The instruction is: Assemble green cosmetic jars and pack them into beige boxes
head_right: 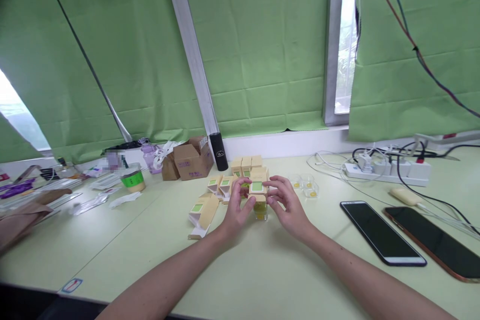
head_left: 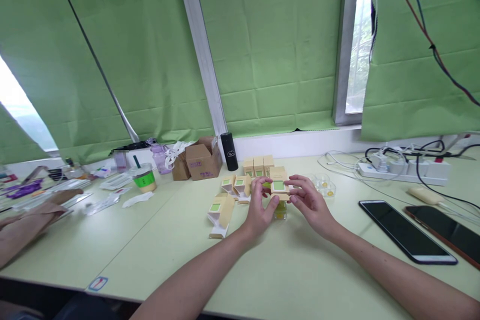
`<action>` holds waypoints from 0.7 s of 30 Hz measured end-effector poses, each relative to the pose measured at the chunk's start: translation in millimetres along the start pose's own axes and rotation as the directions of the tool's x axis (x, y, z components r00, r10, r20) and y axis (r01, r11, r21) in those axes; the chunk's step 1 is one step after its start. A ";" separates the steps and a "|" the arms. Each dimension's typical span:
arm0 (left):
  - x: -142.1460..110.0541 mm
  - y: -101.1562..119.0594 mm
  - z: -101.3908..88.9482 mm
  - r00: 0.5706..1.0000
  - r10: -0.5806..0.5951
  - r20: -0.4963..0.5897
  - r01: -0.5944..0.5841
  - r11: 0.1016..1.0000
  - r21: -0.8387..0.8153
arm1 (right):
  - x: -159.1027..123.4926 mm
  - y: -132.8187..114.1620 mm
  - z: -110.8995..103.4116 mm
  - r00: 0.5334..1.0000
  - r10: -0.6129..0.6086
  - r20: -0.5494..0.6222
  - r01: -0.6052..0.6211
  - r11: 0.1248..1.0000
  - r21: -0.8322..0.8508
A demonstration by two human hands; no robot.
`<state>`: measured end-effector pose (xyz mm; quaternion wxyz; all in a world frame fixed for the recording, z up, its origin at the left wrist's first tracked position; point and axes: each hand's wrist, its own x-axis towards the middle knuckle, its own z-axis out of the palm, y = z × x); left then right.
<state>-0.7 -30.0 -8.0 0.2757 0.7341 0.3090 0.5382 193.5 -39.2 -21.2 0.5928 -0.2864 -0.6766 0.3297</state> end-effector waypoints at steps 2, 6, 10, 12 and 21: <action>0.1 0.5 0.2 1.000 -0.002 -0.001 0.002 1.000 0.001 | -0.1 0.6 -0.3 1.000 -0.005 0.004 0.005 1.000 0.005; 0.2 0.9 0.3 1.000 0.010 -0.015 -0.010 1.000 0.005 | -0.5 1.1 -0.7 1.000 -0.002 0.012 0.002 1.000 0.007; 0.2 1.4 0.0 1.000 0.018 -0.023 -0.018 1.000 0.011 | -1.1 1.0 -0.8 1.000 -0.001 0.010 0.001 1.000 0.005; 0.1 1.6 0.0 1.000 0.019 -0.022 -0.019 1.000 0.015 | -1.2 0.5 -0.6 1.000 -0.001 0.011 0.001 1.000 0.007; 0.1 1.6 1.1 0.999 0.013 -0.036 -0.013 1.000 0.014 | -2.2 -6.9 1.1 1.000 -0.006 0.016 0.006 1.000 -0.007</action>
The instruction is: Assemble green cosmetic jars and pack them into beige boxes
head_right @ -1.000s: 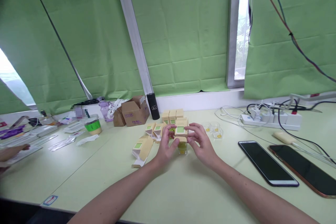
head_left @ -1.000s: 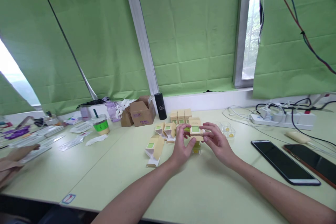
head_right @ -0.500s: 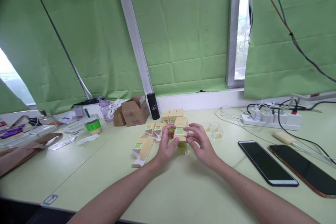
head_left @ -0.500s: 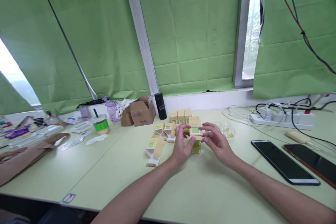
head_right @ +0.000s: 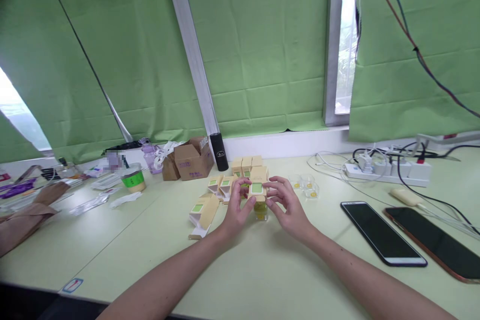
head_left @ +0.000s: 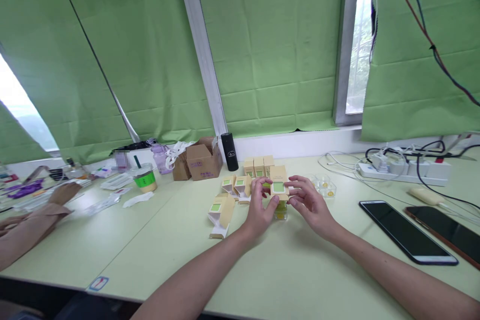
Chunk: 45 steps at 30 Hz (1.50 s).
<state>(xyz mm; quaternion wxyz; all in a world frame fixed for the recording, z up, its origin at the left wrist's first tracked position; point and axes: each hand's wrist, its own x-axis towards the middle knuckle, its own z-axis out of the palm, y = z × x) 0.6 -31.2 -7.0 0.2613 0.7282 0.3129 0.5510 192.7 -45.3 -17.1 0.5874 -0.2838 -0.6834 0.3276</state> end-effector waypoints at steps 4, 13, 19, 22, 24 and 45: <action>0.3 -0.6 0.2 1.000 -0.003 -0.006 0.003 1.000 0.011 | 0.1 0.2 0.0 1.000 -0.014 -0.008 0.014 1.000 -0.023; 0.9 -0.7 3.5 1.000 0.005 -0.028 -0.003 0.999 0.045 | 1.0 1.3 2.4 0.999 -0.021 -0.047 0.017 0.996 -0.084; -0.1 -1.6 0.7 1.000 0.030 0.009 -0.030 0.999 0.013 | 2.4 1.6 3.0 0.998 -0.009 -0.058 0.005 0.997 -0.074; -0.1 -1.6 -0.1 0.999 0.036 0.016 -0.037 0.999 0.011 | 2.5 1.9 3.2 0.998 -0.003 -0.060 -0.001 0.998 -0.063; 0.1 -1.1 0.6 0.999 0.033 0.003 -0.033 0.999 0.018 | 2.4 2.6 3.2 0.998 0.005 -0.062 -0.009 0.998 -0.056; -0.5 3.9 6.2 0.998 -0.036 -0.043 0.038 0.998 0.042 | 3.0 10.2 1.7 0.998 0.013 -0.053 -0.016 0.998 -0.057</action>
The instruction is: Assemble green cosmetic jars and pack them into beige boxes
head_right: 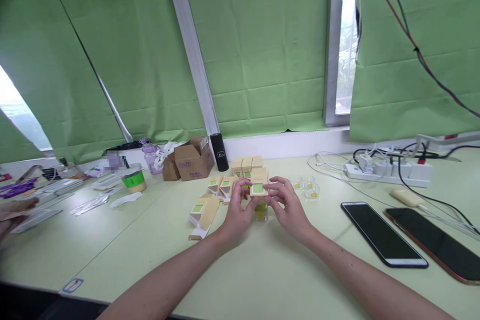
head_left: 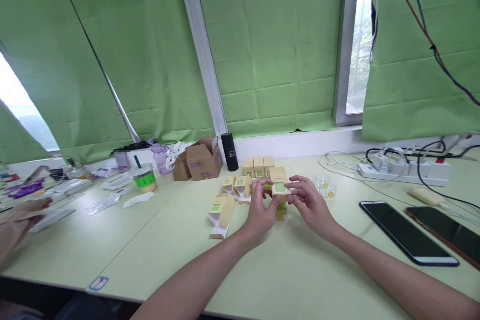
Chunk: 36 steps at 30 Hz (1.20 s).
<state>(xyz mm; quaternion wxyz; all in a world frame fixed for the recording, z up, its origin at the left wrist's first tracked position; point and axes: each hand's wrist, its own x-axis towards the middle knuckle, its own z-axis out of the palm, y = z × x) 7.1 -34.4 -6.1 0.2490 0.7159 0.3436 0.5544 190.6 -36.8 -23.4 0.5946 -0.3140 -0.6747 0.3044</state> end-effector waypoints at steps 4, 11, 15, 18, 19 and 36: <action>0.2 -2.6 -0.2 1.000 0.013 0.002 -0.013 0.999 0.030 | 0.1 0.8 0.1 1.000 0.010 0.002 -0.010 1.000 0.002; 2.3 -4.9 -4.3 0.993 0.120 -0.008 -0.119 0.991 0.064 | -0.1 -4.9 2.3 1.000 -0.017 0.021 0.018 0.997 -0.072; 1.8 -2.6 -6.2 0.988 0.152 -0.012 -0.150 0.982 0.113 | -1.5 -11.2 3.2 0.997 -0.061 0.039 0.068 0.978 -0.197; 0.9 -1.3 -6.4 0.986 0.168 -0.011 -0.164 0.974 0.155 | -3.7 -12.2 3.6 0.994 -0.081 0.068 0.095 0.965 -0.244; 0.7 -1.2 -6.3 0.985 0.172 -0.011 -0.168 0.972 0.163 | -4.6 -11.9 3.8 0.993 -0.092 0.077 0.109 0.961 -0.255; 10.8 -9.9 -6.2 0.981 -0.010 -0.192 0.030 0.994 0.103 | -11.4 -24.3 5.2 0.939 -0.220 0.264 0.305 0.887 -0.348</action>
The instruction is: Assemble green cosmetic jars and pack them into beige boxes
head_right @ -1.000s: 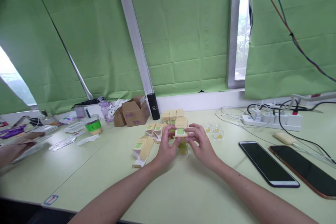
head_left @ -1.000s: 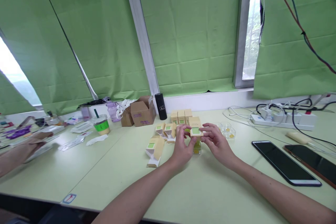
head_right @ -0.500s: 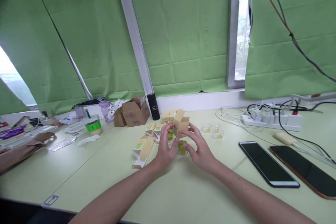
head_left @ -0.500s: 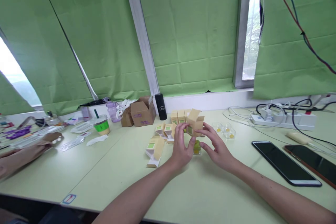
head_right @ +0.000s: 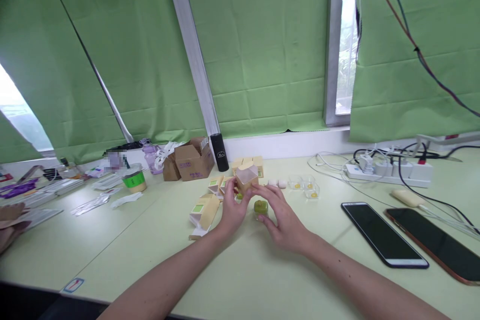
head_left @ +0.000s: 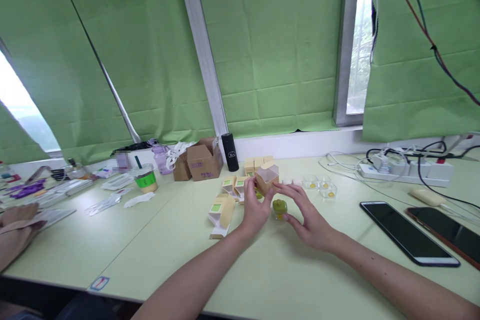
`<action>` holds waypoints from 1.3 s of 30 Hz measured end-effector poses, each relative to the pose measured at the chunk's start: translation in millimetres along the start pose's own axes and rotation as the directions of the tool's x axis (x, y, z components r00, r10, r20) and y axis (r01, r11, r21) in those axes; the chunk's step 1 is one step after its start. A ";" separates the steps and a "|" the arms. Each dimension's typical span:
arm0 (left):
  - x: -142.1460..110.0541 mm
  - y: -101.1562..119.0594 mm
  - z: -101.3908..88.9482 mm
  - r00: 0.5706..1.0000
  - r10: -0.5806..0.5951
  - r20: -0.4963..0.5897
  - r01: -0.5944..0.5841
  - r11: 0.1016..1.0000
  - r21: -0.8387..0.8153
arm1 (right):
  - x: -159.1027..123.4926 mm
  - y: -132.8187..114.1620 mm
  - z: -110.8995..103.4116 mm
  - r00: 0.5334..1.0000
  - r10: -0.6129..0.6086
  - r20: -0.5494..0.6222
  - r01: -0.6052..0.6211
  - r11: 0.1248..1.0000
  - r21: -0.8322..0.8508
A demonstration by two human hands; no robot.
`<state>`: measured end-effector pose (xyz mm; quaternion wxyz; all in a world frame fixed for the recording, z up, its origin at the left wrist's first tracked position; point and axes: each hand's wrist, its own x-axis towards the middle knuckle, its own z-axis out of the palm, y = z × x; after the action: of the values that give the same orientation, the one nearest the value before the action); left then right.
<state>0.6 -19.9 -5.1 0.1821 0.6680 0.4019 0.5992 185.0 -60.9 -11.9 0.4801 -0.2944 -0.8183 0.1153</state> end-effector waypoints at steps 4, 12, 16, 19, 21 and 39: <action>3.0 -7.4 0.5 0.994 -0.106 -0.014 0.106 0.993 -0.047 | -2.1 9.6 5.1 0.996 0.083 -0.027 -0.086 0.991 -0.099; 5.3 -20.5 1.5 0.987 -0.160 -0.001 0.158 0.981 -0.112 | -6.0 23.3 10.1 0.946 0.300 0.124 -0.252 0.919 -0.305; 4.0 -24.0 1.3 0.981 -0.189 0.034 0.191 0.975 -0.110 | -3.9 33.1 4.6 0.919 0.386 0.083 -0.338 0.878 -0.337; 1.3 -26.5 1.4 0.970 -0.218 0.108 0.229 0.967 -0.108 | -1.9 45.6 -2.5 0.889 0.456 0.049 -0.409 0.837 -0.362; -1.0 -28.3 1.8 0.958 -0.225 0.179 0.247 0.962 -0.114 | -0.3 53.1 -7.8 0.871 0.491 0.030 -0.443 0.809 -0.386; -6.6 -10.6 -0.7 0.971 -0.097 0.218 0.133 0.979 -0.158 | 3.6 61.2 -15.9 0.835 0.550 0.017 -0.497 0.768 -0.404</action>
<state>-3.2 -18.6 -16.9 0.3145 0.6849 0.3656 0.5462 220.0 -11.3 -30.1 0.3055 -0.5905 -0.7400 0.1022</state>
